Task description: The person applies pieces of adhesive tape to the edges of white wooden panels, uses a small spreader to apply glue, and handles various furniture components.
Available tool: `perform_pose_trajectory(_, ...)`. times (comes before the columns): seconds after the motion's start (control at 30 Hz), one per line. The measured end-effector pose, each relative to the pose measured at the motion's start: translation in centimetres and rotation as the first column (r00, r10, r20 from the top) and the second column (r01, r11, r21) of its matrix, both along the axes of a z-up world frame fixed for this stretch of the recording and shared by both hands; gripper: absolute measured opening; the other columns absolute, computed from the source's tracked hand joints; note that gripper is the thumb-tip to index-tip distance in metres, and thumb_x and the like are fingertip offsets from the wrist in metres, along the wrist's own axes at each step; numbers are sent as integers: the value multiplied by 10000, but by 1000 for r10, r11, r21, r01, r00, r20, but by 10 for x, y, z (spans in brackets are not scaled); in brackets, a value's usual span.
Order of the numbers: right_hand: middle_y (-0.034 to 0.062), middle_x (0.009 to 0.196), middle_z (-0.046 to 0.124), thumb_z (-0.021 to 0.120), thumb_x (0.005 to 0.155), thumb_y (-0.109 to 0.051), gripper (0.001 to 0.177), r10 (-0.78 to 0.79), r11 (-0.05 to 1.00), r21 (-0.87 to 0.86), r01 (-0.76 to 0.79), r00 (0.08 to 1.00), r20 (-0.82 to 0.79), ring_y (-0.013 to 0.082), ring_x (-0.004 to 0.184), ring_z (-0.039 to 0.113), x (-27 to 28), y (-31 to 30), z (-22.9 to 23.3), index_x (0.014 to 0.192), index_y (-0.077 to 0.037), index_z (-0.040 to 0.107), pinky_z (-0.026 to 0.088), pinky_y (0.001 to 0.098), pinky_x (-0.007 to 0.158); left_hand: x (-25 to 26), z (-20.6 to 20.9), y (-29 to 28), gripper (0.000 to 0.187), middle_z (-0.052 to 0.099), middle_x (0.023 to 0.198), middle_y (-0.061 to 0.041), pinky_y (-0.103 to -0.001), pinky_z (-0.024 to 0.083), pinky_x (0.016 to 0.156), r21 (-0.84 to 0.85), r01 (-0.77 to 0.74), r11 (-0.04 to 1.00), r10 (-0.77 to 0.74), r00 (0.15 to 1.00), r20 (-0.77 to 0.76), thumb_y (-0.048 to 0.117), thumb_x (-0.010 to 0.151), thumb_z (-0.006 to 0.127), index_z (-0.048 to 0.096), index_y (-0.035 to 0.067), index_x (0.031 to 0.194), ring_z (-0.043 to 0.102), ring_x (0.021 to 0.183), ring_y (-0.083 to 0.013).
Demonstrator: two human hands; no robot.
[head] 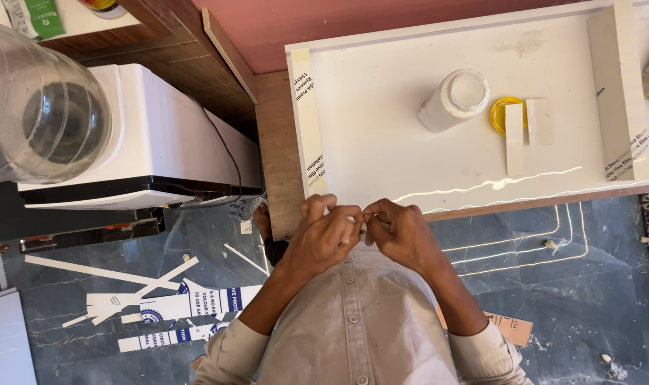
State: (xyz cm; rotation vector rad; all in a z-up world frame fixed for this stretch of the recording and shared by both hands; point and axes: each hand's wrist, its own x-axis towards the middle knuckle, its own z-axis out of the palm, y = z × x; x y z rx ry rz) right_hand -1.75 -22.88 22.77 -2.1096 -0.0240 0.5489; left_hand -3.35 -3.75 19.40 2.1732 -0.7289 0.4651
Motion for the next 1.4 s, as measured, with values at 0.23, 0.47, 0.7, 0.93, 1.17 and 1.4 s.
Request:
perform_pose_trajectory(0.23, 125, 714, 757, 597, 932, -16, 301, -94, 995, 8, 96, 953, 288, 175, 615, 730, 10, -14, -59, 1221, -12, 680, 556, 319, 581, -2, -21, 0, 346, 698, 939, 15, -366, 382, 1001, -475, -109, 873, -74, 934, -348, 9, 871, 772, 449, 104, 949, 450, 1056, -194)
perform_pose_trajectory(0.47, 169, 971, 746, 714, 873, -208, 627, 343, 720, -644, 261, 673, 656, 328, 884, 690, 35, -31, -118, 1449, -54, 520, 555, 411, 820, 15, -30, 16, 204, 672, 1280, -246, -402, 374, 1150, -831, -458, 315, -554, 623, -553, 117, 870, 601, 421, 118, 965, 564, 1251, -240)
perform_pose_trajectory(0.7, 94, 1080, 766, 700, 940, -194, 276, -248, 870, 419, 259, 965, -82, 115, 1003, 708, 40, 5, -89, 1132, 5, 708, 556, 288, 920, 23, -54, 26, 160, 667, 1286, -318, -415, 395, 1149, -821, -484, 305, -582, 588, -562, 123, 908, 570, 426, 98, 972, 598, 1250, -287)
perform_pose_trajectory(0.93, 70, 870, 742, 758, 921, -141, 173, -289, 777, 511, 368, 930, -229, 130, 811, 677, 80, 33, -126, 949, 28, 737, 584, 309, 840, 57, -89, 47, 176, 731, 1305, -207, -356, 441, 914, -691, -607, 393, -413, 555, -722, 115, 883, 659, 522, 93, 991, 529, 944, -205)
perform_pose_trajectory(1.17, 88, 835, 681, 780, 922, -201, 242, -412, 626, 489, 608, 790, -454, 191, 819, 701, 107, 59, -175, 918, 18, 678, 626, 348, 864, 86, -156, 60, 244, 755, 945, -107, -243, 534, 727, -447, -820, 358, -156, 420, -894, 241, 859, 848, 727, 38, 921, 666, 804, -120)
perform_pose_trajectory(1.4, 118, 899, 708, 801, 866, -143, 239, -374, 540, 476, 694, 705, -603, 239, 890, 735, 88, 63, -184, 925, 18, 635, 646, 372, 910, 70, -181, 56, 211, 755, 935, -119, -346, 636, 880, -438, -882, 176, -303, 374, -876, 167, 845, 824, 721, -2, 918, 756, 896, -215)
